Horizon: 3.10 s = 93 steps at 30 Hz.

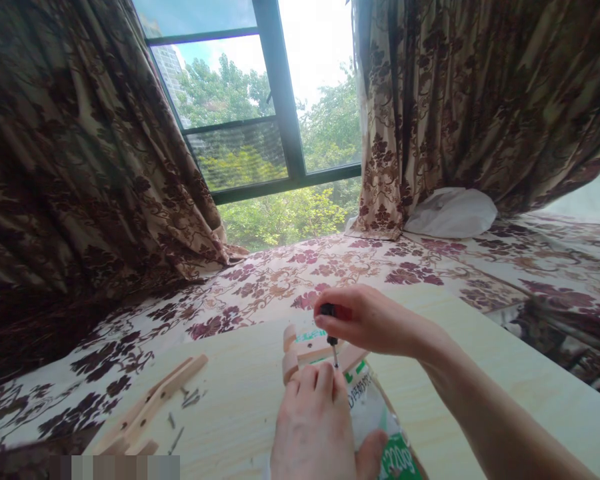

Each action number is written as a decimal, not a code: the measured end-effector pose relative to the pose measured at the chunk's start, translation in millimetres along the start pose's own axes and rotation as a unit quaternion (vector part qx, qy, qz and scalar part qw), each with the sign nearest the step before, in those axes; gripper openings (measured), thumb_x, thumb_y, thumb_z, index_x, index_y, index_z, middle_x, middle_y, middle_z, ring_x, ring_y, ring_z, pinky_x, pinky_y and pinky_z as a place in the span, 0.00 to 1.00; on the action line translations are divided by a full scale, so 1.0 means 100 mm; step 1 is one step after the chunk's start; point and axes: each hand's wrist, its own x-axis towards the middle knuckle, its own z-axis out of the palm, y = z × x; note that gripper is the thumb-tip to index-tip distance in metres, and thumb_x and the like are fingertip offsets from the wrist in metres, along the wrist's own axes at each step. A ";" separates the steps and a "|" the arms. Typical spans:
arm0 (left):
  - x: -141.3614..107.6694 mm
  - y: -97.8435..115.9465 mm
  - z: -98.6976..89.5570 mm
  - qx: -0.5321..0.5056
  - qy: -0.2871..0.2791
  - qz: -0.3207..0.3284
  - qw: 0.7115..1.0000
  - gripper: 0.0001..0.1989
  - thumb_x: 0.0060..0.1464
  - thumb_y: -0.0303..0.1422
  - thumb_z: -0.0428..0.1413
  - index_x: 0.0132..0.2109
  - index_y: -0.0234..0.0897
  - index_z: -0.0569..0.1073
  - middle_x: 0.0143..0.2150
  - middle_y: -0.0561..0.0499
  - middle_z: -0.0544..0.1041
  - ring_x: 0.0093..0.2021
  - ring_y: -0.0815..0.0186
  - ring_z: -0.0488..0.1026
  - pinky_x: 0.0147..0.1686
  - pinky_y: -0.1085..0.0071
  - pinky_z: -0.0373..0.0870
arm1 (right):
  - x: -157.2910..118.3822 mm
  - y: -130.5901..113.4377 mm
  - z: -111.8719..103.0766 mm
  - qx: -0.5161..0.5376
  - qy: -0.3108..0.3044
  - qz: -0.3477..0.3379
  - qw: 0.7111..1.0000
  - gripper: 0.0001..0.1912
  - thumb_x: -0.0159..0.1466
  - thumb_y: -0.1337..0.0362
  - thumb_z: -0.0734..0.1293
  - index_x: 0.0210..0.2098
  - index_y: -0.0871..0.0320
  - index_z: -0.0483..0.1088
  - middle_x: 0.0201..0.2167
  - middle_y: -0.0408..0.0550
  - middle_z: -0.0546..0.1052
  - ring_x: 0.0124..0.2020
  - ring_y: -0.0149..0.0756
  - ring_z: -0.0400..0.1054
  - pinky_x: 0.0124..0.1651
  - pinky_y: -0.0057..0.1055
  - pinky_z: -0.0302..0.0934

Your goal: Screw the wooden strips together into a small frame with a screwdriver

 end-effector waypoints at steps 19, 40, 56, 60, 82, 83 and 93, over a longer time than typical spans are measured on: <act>0.00 0.01 -0.02 0.014 -0.017 0.003 1.000 0.30 0.52 0.50 0.50 0.52 0.31 0.71 0.52 0.38 0.70 0.55 0.47 0.64 0.58 0.48 0.58 | 0.05 0.08 0.09 -0.056 0.056 0.069 0.995 0.10 0.63 0.60 0.63 0.28 0.59 0.67 0.20 0.39 0.65 0.22 0.27 0.55 0.26 0.26 0.45; 0.00 0.02 -0.01 0.001 -0.013 -0.002 1.000 0.29 0.51 0.50 0.50 0.52 0.33 0.71 0.52 0.39 0.70 0.55 0.47 0.64 0.57 0.49 0.60 | -0.03 -0.01 -0.04 0.008 -0.018 0.017 1.000 0.07 0.63 0.65 0.61 0.36 0.57 0.71 0.23 0.39 0.66 0.24 0.26 0.57 0.27 0.24 0.48; -0.01 0.02 -0.02 0.004 -0.010 -0.001 1.000 0.28 0.51 0.49 0.50 0.52 0.33 0.72 0.52 0.40 0.70 0.55 0.48 0.64 0.58 0.49 0.59 | -0.01 0.01 -0.01 0.007 0.015 0.013 1.000 0.08 0.63 0.64 0.62 0.32 0.58 0.71 0.21 0.39 0.65 0.23 0.27 0.57 0.26 0.25 0.47; -0.01 0.02 -0.04 0.003 -0.013 -0.005 1.000 0.30 0.51 0.49 0.50 0.53 0.31 0.71 0.50 0.40 0.70 0.53 0.46 0.64 0.56 0.47 0.60 | 0.02 0.08 0.03 -0.033 0.052 0.044 0.997 0.12 0.64 0.60 0.62 0.28 0.60 0.68 0.20 0.39 0.66 0.22 0.26 0.55 0.26 0.26 0.45; -0.03 0.02 0.02 0.013 0.012 -0.001 1.000 0.28 0.52 0.49 0.50 0.52 0.32 0.71 0.52 0.41 0.70 0.53 0.49 0.64 0.55 0.50 0.62 | -0.02 0.01 -0.03 0.012 -0.005 0.012 1.000 0.08 0.64 0.63 0.62 0.35 0.57 0.72 0.22 0.38 0.67 0.24 0.26 0.57 0.26 0.24 0.48; -0.03 0.01 0.02 0.012 0.011 -0.001 1.000 0.28 0.52 0.49 0.50 0.52 0.32 0.71 0.52 0.41 0.70 0.52 0.49 0.64 0.55 0.49 0.62 | -0.02 0.02 -0.02 0.014 0.001 0.014 1.000 0.08 0.64 0.62 0.62 0.33 0.57 0.72 0.21 0.38 0.66 0.23 0.26 0.57 0.26 0.24 0.48; -0.03 0.01 0.03 0.006 0.016 -0.003 1.000 0.27 0.51 0.48 0.51 0.51 0.32 0.72 0.49 0.42 0.70 0.51 0.50 0.65 0.55 0.50 0.62 | -0.01 0.01 -0.03 -0.015 0.022 0.017 1.000 0.07 0.63 0.64 0.62 0.35 0.57 0.72 0.21 0.38 0.66 0.23 0.26 0.56 0.26 0.24 0.48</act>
